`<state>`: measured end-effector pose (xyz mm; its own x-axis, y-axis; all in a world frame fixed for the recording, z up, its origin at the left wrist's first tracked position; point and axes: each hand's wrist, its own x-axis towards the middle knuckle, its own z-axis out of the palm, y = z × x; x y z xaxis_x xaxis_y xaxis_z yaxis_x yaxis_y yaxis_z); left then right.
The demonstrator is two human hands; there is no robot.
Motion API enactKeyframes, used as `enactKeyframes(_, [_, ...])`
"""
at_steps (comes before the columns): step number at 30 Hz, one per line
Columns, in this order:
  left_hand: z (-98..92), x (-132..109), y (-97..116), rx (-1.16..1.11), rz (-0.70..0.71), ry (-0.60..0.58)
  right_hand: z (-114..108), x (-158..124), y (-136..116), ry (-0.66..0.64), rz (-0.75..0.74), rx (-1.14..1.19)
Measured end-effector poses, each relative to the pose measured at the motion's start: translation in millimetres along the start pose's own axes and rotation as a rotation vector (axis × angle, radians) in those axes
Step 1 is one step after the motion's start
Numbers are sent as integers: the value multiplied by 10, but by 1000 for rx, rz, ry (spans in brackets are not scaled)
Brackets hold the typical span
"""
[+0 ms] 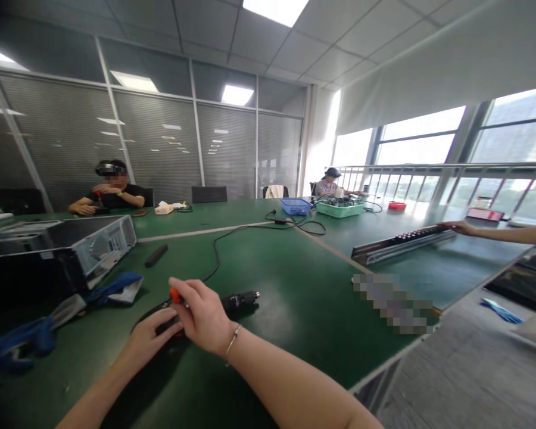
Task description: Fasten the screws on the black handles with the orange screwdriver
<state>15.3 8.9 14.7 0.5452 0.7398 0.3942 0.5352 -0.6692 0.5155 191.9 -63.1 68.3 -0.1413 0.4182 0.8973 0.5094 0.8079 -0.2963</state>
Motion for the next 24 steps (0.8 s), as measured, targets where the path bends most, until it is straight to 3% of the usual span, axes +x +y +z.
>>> enactKeyframes(8, [9,-5,160,-5,-37,27,48,-78,-39,32,-65,-27])
enactKeyframes(24, [-24,12,121,-65,-35,-5,-12,-120,11,47,-85,-48])
